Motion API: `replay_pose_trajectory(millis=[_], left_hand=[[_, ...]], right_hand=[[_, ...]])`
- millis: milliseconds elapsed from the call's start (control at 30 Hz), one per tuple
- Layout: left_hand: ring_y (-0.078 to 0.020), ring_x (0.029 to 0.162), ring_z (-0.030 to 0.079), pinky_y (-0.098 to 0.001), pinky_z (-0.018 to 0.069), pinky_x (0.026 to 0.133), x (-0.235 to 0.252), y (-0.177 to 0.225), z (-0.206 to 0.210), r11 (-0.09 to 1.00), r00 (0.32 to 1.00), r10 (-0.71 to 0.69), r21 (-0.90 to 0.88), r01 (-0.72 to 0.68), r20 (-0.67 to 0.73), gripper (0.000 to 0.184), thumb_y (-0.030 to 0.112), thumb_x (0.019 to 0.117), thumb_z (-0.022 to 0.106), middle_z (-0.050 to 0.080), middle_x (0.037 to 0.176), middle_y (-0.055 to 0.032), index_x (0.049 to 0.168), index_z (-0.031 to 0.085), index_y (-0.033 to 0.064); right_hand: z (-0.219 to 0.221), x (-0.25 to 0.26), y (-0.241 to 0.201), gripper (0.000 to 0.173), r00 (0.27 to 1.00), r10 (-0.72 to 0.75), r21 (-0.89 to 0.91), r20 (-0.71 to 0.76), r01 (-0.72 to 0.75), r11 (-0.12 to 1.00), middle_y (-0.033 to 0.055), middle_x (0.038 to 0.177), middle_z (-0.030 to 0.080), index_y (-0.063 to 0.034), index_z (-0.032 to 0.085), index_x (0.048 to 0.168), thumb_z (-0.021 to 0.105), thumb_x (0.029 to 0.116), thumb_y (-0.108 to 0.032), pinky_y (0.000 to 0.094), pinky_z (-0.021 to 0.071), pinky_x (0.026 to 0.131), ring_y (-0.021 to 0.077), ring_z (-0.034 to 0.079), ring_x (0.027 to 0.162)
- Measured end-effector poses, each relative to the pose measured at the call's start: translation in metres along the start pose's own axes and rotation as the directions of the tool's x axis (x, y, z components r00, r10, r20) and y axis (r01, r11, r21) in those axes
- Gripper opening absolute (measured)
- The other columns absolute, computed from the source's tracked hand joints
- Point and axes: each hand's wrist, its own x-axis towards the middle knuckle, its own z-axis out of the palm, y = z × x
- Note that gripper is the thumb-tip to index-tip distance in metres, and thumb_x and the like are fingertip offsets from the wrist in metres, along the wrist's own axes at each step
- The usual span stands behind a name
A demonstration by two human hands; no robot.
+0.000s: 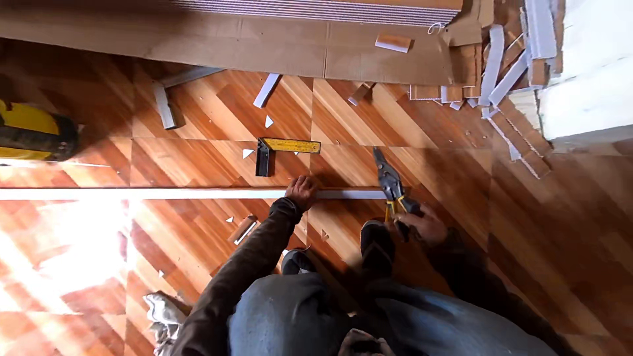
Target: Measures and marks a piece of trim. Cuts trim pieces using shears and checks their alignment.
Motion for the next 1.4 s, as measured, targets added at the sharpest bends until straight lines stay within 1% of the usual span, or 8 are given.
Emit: replay_pose_trajectory(millis=[100, 200, 300, 433, 700, 800, 967, 1400], left_hand=[[-0.0408, 0.131, 0.056, -0.061, 0.0467, 0.105, 0.02, 0.003, -0.033, 0.994, 0.994, -0.033, -0.1, 0.044, 0.103, 0.044, 0.03, 0.0956, 0.07, 0.06, 0.139, -0.0212, 0.134, 0.065, 0.0091], [-0.0414, 0.122, 0.062, -0.0648, 0.0497, 0.097, 0.047, 0.016, -0.079, 0.989, 0.996, -0.021, -0.146, 0.034, 0.089, 0.05, 0.04, 0.1, 0.064, 0.062, 0.136, -0.0208, 0.14, 0.06, 0.0092], [-0.0409, 0.113, 0.067, -0.0633, 0.0531, 0.091, 0.07, 0.036, -0.116, 0.994, 1.0, 0.006, -0.11, -0.006, 0.001, 0.053, 0.047, 0.101, 0.059, 0.066, 0.129, -0.0208, 0.136, 0.061, 0.0077], [-0.0398, 0.103, 0.07, -0.0627, 0.0551, 0.083, 0.077, 0.058, -0.139, 0.999, 0.993, -0.017, -0.047, 0.012, -0.117, 0.062, 0.06, 0.0951, 0.062, 0.068, 0.123, -0.0185, 0.131, 0.065, 0.0089], [-0.0383, 0.098, 0.071, -0.0598, 0.0554, 0.079, 0.073, 0.067, -0.146, 0.999, 0.987, -0.036, -0.015, 0.034, -0.159, 0.061, 0.061, 0.0927, 0.065, 0.07, 0.116, -0.0175, 0.123, 0.068, 0.0077], [-0.0388, 0.098, 0.071, -0.0596, 0.0562, 0.079, 0.072, 0.065, -0.14, 1.0, 0.975, 0.001, -0.018, -0.005, -0.224, 0.057, 0.055, 0.0918, 0.069, 0.07, 0.114, -0.0188, 0.121, 0.07, 0.0061], [-0.0387, 0.099, 0.071, -0.0596, 0.0555, 0.08, 0.07, 0.066, -0.142, 1.0, 0.968, -0.001, -0.023, -0.005, -0.252, 0.056, 0.054, 0.0915, 0.07, 0.07, 0.114, -0.0187, 0.122, 0.07, 0.0073], [-0.037, 0.09, 0.072, -0.0569, 0.0567, 0.074, 0.072, 0.064, -0.139, 0.999, 0.923, 0.031, -0.002, -0.035, -0.384, 0.055, 0.055, 0.089, 0.072, 0.071, 0.104, -0.0172, 0.119, 0.073, 0.0094]], right_hand=[[0.019, -0.034, 0.001, 0.044, 0.991, 0.021, 0.045, 0.13, -0.027, 0.999, 0.0168, 0.101, 0.073, 0.0053, 0.055, 0.129, 0.067, 0.0887, -0.005, 0.0447, 0.0636, 0.083, 0.0287, 0.074, 0.091], [0.029, -0.049, 0.009, 0.033, 0.976, -0.019, -0.078, 0.217, 0.036, 0.996, 0.0068, 0.104, 0.076, 0.0009, 0.062, 0.119, 0.07, 0.0877, -0.007, 0.0321, 0.0602, 0.081, 0.0145, 0.072, 0.091], [0.039, -0.05, 0.011, 0.037, 0.982, -0.058, -0.125, 0.177, 0.081, 0.989, 0.0058, 0.106, 0.075, 0.001, 0.059, 0.124, 0.068, 0.0883, -0.004, 0.0293, 0.0593, 0.082, 0.0107, 0.071, 0.093], [0.053, -0.047, 0.007, 0.037, 0.991, -0.101, -0.177, 0.085, 0.114, 0.978, 0.0051, 0.106, 0.074, 0.0004, 0.06, 0.123, 0.067, 0.0881, -0.009, 0.0293, 0.0586, 0.083, 0.0094, 0.071, 0.092], [0.062, -0.048, -0.002, 0.037, 0.982, -0.169, -0.211, 0.079, 0.182, 0.96, 0.0048, 0.109, 0.075, 0.0, 0.058, 0.124, 0.065, 0.0897, -0.012, 0.028, 0.0581, 0.085, 0.0086, 0.071, 0.096], [0.064, -0.046, -0.001, 0.037, 0.971, -0.222, -0.217, 0.087, 0.236, 0.947, 0.0056, 0.107, 0.076, 0.0019, 0.058, 0.123, 0.064, 0.0903, -0.014, 0.0288, 0.0585, 0.086, 0.009, 0.072, 0.095], [0.071, -0.045, -0.004, 0.028, 0.971, -0.236, -0.304, 0.045, 0.238, 0.923, 0.0007, 0.087, 0.066, -0.0012, 0.061, 0.113, 0.064, 0.0922, -0.02, 0.0238, 0.0534, 0.068, 0.0046, 0.062, 0.074], [0.088, -0.044, -0.002, 0.041, 0.969, -0.241, -0.404, -0.054, 0.2, 0.893, 0.003, 0.086, 0.064, 0.0002, 0.059, 0.119, 0.062, 0.0944, -0.033, 0.0286, 0.0543, 0.071, 0.0081, 0.063, 0.075]])
